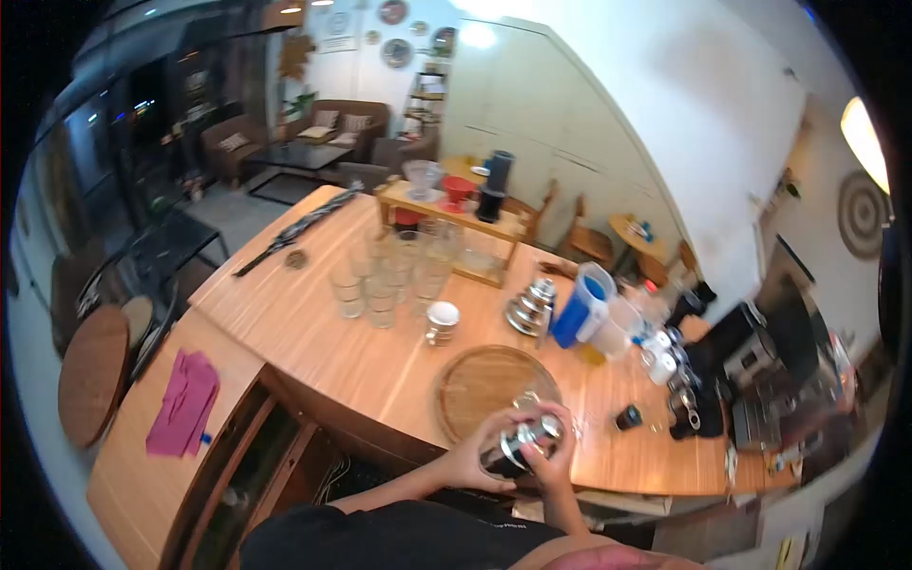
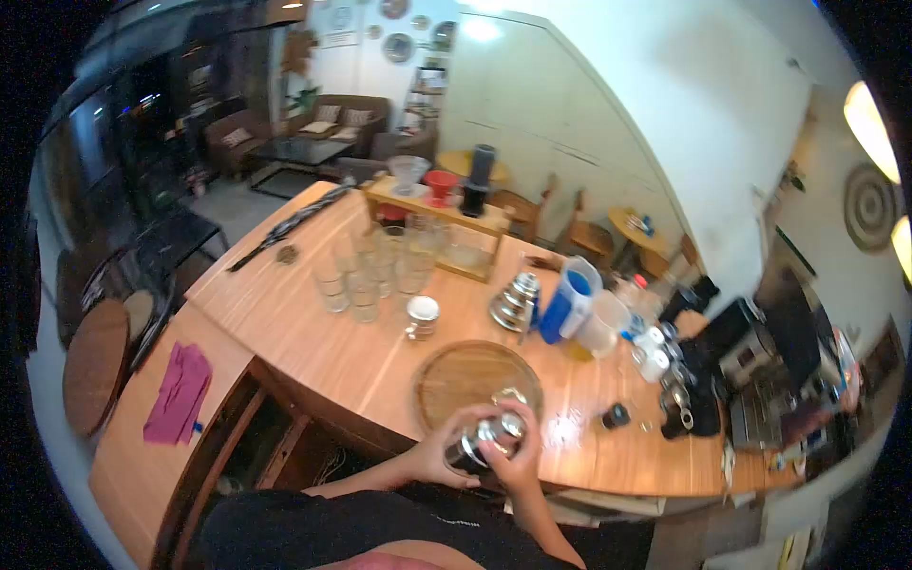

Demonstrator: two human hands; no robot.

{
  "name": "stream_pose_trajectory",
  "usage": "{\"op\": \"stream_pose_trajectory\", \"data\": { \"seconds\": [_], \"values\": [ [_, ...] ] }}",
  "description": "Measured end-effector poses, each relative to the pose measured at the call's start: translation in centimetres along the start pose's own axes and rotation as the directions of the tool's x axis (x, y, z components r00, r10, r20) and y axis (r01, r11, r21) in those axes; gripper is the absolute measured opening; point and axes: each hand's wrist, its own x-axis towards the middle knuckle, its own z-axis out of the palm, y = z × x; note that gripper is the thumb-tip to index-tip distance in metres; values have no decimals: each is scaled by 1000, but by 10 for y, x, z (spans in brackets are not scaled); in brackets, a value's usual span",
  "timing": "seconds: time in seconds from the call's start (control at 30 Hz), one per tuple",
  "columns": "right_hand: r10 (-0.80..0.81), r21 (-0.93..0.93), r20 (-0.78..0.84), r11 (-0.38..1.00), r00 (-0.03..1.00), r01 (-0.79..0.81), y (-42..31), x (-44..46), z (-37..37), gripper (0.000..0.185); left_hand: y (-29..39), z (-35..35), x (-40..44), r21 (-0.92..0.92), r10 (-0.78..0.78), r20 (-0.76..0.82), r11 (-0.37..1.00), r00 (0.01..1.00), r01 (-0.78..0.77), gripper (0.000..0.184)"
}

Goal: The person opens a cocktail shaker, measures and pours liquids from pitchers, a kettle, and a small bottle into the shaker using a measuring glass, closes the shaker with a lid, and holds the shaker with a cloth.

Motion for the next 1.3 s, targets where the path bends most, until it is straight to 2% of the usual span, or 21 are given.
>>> {"op": "stream_pose_trajectory", "data": {
  "seconds": [0.07,0.1,0.13,0.2,0.23,0.3,0.37,0.43,0.47,0.5,0.57,0.7,0.77,0.83,0.9,0.97,1.03,1.13,1.17,1.27,1.3],
  "values": [
    [58,56,47,997,997,-60,14,-4,-4,93,-11,-6,-2,10,17,-38,1000,999,-17,119],
    [10,127,40,992,999,-15,20,-5,-2,96,1,-1,1,-130,-8,-85,991,996,-4,123],
    [52,194,34,979,998,-58,20,-6,0,95,-17,-11,-6,-57,-24,-140,998,990,17,126],
    [63,97,-83,994,995,-55,28,-12,-8,71,7,-11,-8,-220,-147,-204,970,968,101,123],
    [50,-11,-100,999,994,-51,39,-16,-20,61,-1,-14,-7,-108,21,-242,993,970,-48,127],
    [162,-126,-247,972,955,-197,40,-15,-23,50,-6,-30,-12,117,114,-250,989,962,-87,122],
    [221,-170,-256,948,941,-269,71,-16,-36,65,-13,-36,-20,149,106,-333,987,937,-58,118],
    [143,-391,-218,893,965,-221,85,-15,-44,79,-17,-41,-22,63,66,-367,997,928,-46,113],
    [147,-420,-188,882,971,-215,94,-11,-48,95,-15,-43,-22,171,113,-372,984,921,-51,108],
    [169,-430,-172,874,971,-228,93,-4,-44,95,-17,-50,-24,294,147,-354,955,924,-39,104],
    [69,-569,-295,788,953,-233,89,4,-35,104,-17,-49,-29,162,61,-416,987,908,8,102],
    [58,-536,-442,783,895,-315,103,17,-45,114,-33,-55,-34,41,29,-447,999,894,-12,99],
    [78,-437,-443,851,893,-291,117,20,-53,110,-27,-52,-36,-28,-54,-441,999,896,46,100],
    [134,-331,-380,904,915,-270,124,23,-53,104,-32,-60,-36,40,10,-391,999,920,6,100],
    [141,-314,-444,900,885,-301,133,27,-54,99,-42,-69,-39,192,35,-370,981,928,39,100],
    [120,-418,-319,872,940,-254,151,27,-61,97,-45,-76,-39,318,27,-333,944,942,86,102],
    [95,-328,-414,912,905,-246,137,31,-42,96,-49,-79,-39,294,-16,-330,949,944,118,103],
    [176,-356,-233,900,956,-252,120,42,-29,101,-43,-81,-38,365,-4,-304,923,953,120,102],
    [168,-336,-285,905,944,-262,122,45,-29,101,-43,-84,-37,376,-29,-256,918,966,127,102],
    [180,-368,-90,908,979,-201,122,48,-24,109,-38,-85,-39,364,-56,-253,920,966,149,101],
    [174,-363,-121,909,977,-207,121,50,-22,109,-37,-86,-39,339,-101,-250,922,963,185,101]
  ]
}}
